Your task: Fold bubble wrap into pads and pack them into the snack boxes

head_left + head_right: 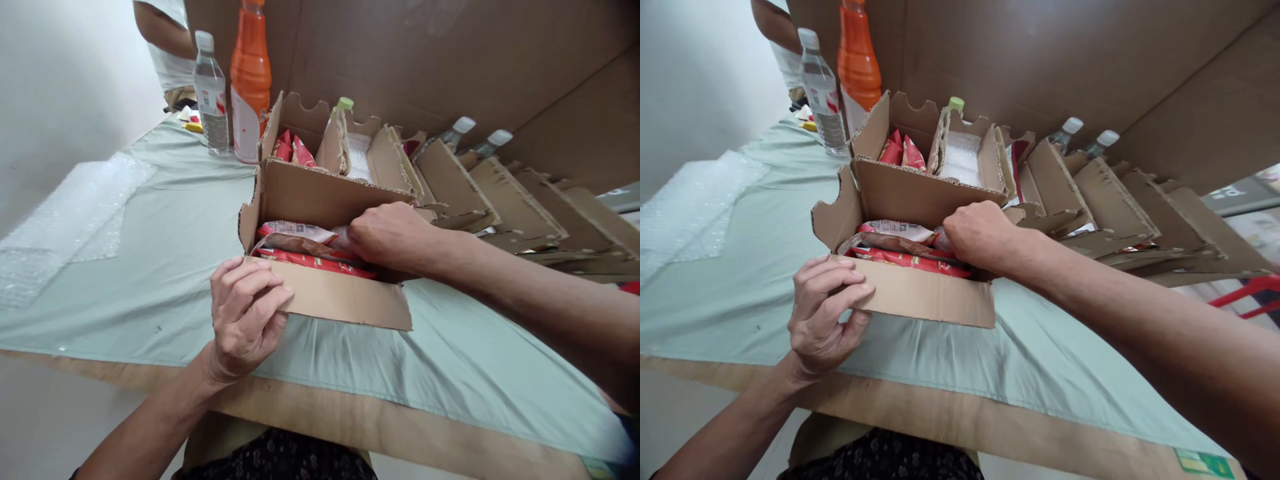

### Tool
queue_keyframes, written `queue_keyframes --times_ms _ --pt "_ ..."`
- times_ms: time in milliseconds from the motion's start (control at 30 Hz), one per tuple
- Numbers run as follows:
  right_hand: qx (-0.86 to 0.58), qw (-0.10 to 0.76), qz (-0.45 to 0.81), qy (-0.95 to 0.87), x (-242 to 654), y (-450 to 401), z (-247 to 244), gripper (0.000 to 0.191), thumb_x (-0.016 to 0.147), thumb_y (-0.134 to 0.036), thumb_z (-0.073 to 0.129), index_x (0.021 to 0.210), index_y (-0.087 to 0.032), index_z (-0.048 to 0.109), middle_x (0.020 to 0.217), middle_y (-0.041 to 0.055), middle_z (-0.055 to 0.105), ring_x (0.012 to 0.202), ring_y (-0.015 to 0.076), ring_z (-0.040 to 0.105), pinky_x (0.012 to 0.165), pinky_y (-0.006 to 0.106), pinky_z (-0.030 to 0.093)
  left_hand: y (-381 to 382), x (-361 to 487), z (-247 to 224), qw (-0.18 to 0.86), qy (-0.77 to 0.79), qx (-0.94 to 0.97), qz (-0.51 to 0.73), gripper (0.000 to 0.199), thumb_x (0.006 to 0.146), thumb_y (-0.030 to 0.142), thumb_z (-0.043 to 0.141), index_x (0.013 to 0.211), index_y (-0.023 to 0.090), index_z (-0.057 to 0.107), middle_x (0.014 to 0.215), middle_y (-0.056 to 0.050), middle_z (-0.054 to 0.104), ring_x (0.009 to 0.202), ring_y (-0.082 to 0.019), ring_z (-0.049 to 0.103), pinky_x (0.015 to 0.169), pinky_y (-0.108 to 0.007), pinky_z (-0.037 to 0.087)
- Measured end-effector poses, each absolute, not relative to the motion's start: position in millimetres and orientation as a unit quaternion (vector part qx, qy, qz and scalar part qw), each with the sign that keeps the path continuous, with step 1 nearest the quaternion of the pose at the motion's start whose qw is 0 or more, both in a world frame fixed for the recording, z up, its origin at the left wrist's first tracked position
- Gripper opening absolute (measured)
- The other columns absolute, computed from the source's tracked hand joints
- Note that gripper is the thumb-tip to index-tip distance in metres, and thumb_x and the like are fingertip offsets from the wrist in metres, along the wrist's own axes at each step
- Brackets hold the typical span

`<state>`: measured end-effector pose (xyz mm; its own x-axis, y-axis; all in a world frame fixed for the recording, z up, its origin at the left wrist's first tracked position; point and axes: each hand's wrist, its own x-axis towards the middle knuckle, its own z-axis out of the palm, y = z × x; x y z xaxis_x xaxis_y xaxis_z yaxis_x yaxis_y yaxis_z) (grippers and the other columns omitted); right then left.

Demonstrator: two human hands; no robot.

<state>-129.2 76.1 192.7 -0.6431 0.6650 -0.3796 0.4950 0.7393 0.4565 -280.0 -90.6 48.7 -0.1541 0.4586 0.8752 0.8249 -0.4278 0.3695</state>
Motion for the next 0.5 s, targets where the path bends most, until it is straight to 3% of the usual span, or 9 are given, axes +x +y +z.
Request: queue_keyframes --times_ms 200,333,500 --pt "0.399 0.217 0.211 0.866 -116.4 66.0 208.2 0.032 0.102 -0.031 0.051 0.091 -0.012 0.074 0.094 0.0183 0.077 0.082 0.0289 0.071 0.061 0.032 0.031 -91.7 -280.6 49.5 0.153 -0.505 -0.637 -0.563 0.023 0.089 0.010 0.065 0.107 0.025 0.068 0.104 -0.004 0.073 0.111 -0.026 0.069 0.111 -0.052 0.048" --pt "0.349 0.156 0.239 0.892 -97.2 55.7 193.6 0.030 0.102 -0.018 0.040 0.100 -0.011 0.069 0.098 0.0162 0.073 0.080 0.0236 0.067 0.059 0.033 0.025 -90.9 -280.8 49.6 0.152 -0.509 -0.631 -0.566 0.025 0.088 0.009 0.065 0.106 0.026 0.069 0.103 -0.003 0.073 0.110 -0.025 0.070 0.110 -0.051 0.048" --pt "0.297 0.071 0.262 0.916 -83.4 52.0 182.1 0.030 0.102 -0.014 0.041 0.091 -0.013 0.068 0.103 0.0136 0.074 0.080 0.0209 0.063 0.067 0.033 0.033 -89.9 -281.2 48.1 0.159 -0.498 -0.637 -0.566 0.026 0.087 0.008 0.066 0.107 0.024 0.068 0.103 -0.004 0.072 0.111 -0.026 0.069 0.111 -0.052 0.047"
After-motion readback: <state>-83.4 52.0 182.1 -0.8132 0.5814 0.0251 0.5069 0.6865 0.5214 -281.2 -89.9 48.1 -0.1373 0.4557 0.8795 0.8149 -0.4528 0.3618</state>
